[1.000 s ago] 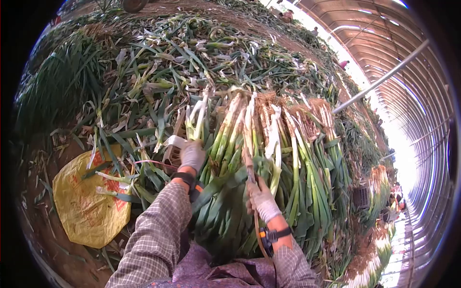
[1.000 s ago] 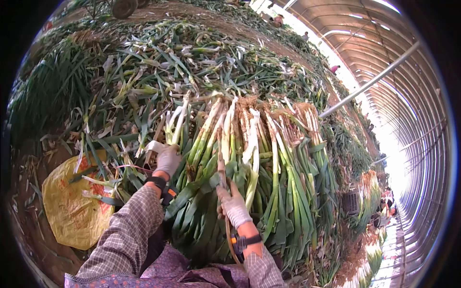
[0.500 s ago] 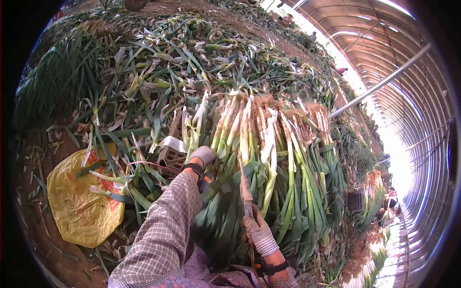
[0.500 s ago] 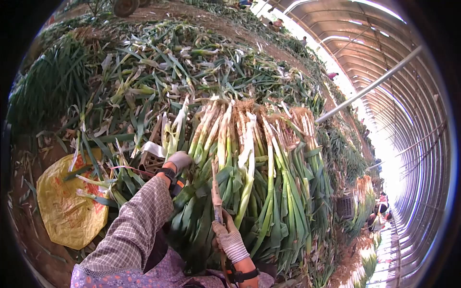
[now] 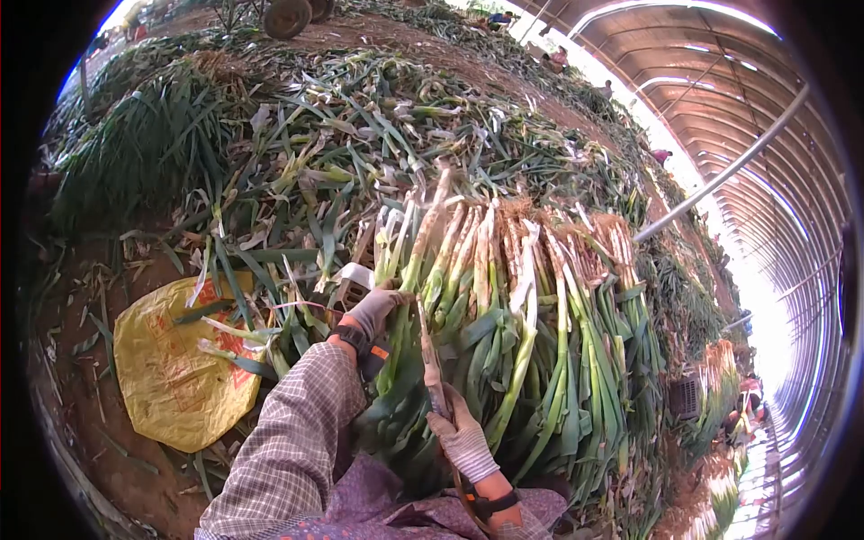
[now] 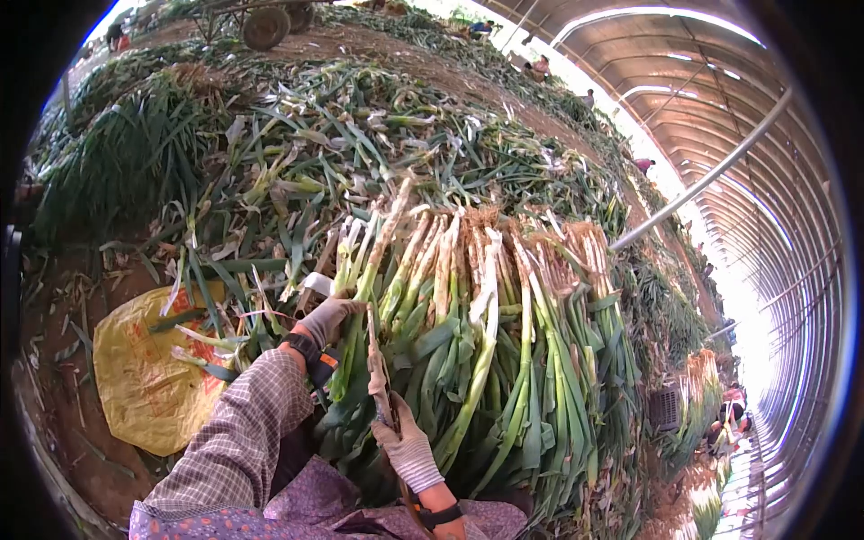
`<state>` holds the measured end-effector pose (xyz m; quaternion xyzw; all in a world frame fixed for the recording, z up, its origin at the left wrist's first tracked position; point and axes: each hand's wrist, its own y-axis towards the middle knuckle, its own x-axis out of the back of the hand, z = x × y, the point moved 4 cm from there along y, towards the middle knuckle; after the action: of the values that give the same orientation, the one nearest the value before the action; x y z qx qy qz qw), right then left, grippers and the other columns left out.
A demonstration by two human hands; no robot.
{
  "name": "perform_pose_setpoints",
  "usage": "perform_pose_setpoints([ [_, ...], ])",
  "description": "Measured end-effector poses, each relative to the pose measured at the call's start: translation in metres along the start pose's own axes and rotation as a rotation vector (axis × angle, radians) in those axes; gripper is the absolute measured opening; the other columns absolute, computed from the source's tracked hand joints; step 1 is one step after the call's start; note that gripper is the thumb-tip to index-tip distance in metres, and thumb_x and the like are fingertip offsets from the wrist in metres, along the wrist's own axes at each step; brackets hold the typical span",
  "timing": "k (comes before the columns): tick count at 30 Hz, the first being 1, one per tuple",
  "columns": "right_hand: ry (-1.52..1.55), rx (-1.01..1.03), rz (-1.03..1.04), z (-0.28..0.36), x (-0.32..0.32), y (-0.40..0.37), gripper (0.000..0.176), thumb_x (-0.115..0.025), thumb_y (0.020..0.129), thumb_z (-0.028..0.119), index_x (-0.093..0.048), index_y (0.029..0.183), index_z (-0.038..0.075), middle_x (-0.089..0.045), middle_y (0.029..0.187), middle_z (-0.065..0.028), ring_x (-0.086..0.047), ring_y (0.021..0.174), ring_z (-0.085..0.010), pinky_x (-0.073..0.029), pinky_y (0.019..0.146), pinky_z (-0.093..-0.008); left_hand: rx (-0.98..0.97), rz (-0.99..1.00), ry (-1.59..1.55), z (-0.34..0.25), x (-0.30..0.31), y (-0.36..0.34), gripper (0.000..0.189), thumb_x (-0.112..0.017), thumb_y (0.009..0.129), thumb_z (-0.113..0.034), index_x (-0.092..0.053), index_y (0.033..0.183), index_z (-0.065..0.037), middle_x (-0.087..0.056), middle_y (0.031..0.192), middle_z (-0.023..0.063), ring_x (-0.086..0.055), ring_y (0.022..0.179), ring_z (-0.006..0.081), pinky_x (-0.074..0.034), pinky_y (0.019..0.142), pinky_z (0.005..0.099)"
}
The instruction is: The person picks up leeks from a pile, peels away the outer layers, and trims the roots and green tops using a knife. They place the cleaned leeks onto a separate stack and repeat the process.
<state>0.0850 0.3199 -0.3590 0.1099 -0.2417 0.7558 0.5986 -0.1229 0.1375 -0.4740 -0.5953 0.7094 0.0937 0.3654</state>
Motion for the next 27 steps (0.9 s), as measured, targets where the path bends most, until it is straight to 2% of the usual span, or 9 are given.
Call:
perform_pose_setpoints([
  [2,-0.018,-0.092,-0.012,-0.004,-0.003,0.004,0.062,-0.064,0.09,0.025,-0.038,0.144,0.011,-0.056,0.127,-0.0157,-0.057,0.115,-0.0249,-0.041,0.101,-0.0327,0.121,-0.007,-0.127,0.02,0.013,0.02,0.032,-0.061,0.086,-0.004,-0.055,0.117,0.001,-0.065,0.091,0.0122,-0.066,0.074,0.0238,-0.056,0.066,0.0384],
  [6,-0.225,0.001,-0.049,-0.03,-0.013,0.029,0.065,-0.064,0.088,0.031,-0.037,0.143,0.007,-0.061,0.118,-0.0224,-0.064,0.102,-0.0312,-0.048,0.091,-0.0356,0.261,0.037,-0.271,0.025,0.01,0.023,0.03,-0.054,0.086,0.004,-0.052,0.116,-0.001,-0.065,0.092,0.0147,-0.066,0.075,0.029,-0.057,0.066,0.0421],
  [11,-0.144,-0.113,-0.02,-0.025,-0.015,0.067,0.065,-0.063,0.088,0.036,-0.038,0.142,0.009,-0.063,0.113,-0.0235,-0.063,0.105,-0.0345,-0.047,0.092,-0.0374,0.161,0.14,-0.257,0.043,0.031,0.053,0.065,-0.049,0.082,0.009,-0.034,0.14,-0.017,-0.061,0.092,0.0136,-0.066,0.076,0.0294,-0.056,0.068,0.046],
  [16,-0.091,-0.169,-0.045,-0.015,-0.012,0.07,0.064,-0.065,0.088,0.037,-0.04,0.139,0.007,-0.064,0.105,-0.0221,-0.064,0.097,-0.0328,-0.048,0.089,-0.0374,0.26,0.039,-0.128,0.041,0.045,0.052,0.079,-0.05,0.079,0.009,-0.026,0.147,-0.025,-0.059,0.088,0.0142,-0.064,0.071,0.0299,-0.055,0.066,0.0452],
  [20,0.055,-0.293,-0.06,-0.007,-0.015,0.104,0.047,-0.061,0.091,0.03,-0.048,0.133,0.015,-0.054,0.07,-0.0061,-0.049,0.044,-0.0148,-0.041,0.041,-0.0308,0.086,0.166,0.054,0.076,0.079,0.088,0.09,-0.052,0.076,0.01,-0.021,0.152,-0.027,-0.059,0.092,0.0151,-0.064,0.072,0.028,-0.055,0.065,0.0425],
  [21,0.086,-0.359,-0.047,0.001,-0.016,0.113,0.047,-0.06,0.091,0.03,-0.048,0.134,0.015,-0.054,0.07,-0.0061,-0.049,0.045,-0.015,-0.042,0.041,-0.0312,0.011,0.185,0.141,0.072,0.077,0.083,0.092,-0.053,0.075,0.011,-0.02,0.153,-0.027,-0.06,0.094,0.0155,-0.064,0.073,0.0273,-0.055,0.064,0.0418],
  [22,0.114,-0.425,-0.036,0.007,-0.017,0.123,0.047,-0.06,0.091,0.031,-0.048,0.134,0.016,-0.054,0.071,-0.006,-0.05,0.046,-0.0153,-0.042,0.042,-0.0316,0.231,0.05,-0.116,0.055,0.06,0.063,0.092,-0.052,0.075,0.011,-0.021,0.153,-0.027,-0.06,0.097,0.0162,-0.064,0.074,0.0267,-0.055,0.065,0.0415],
  [25,0.271,-0.513,-0.05,0.008,-0.021,0.171,0.049,-0.058,0.092,0.034,-0.044,0.135,0.017,-0.049,0.065,-0.0022,-0.049,0.044,-0.0161,-0.041,0.038,-0.0324,0.182,0.085,0.048,0.031,0.045,0.045,0.092,-0.055,0.074,0.012,-0.023,0.153,-0.022,-0.059,0.108,0.0151,-0.063,0.08,0.0243,-0.054,0.068,0.0377],
  [27,0.32,-0.523,-0.03,0.002,-0.024,0.21,0.051,-0.059,0.09,0.036,-0.043,0.135,0.017,-0.048,0.062,-0.0013,-0.048,0.042,-0.0164,-0.04,0.037,-0.0328,-0.178,0.187,0.443,0.054,0.078,0.072,0.091,-0.057,0.073,0.014,-0.025,0.152,-0.019,-0.057,0.116,0.0145,-0.063,0.086,0.023,-0.053,0.072,0.035],
])
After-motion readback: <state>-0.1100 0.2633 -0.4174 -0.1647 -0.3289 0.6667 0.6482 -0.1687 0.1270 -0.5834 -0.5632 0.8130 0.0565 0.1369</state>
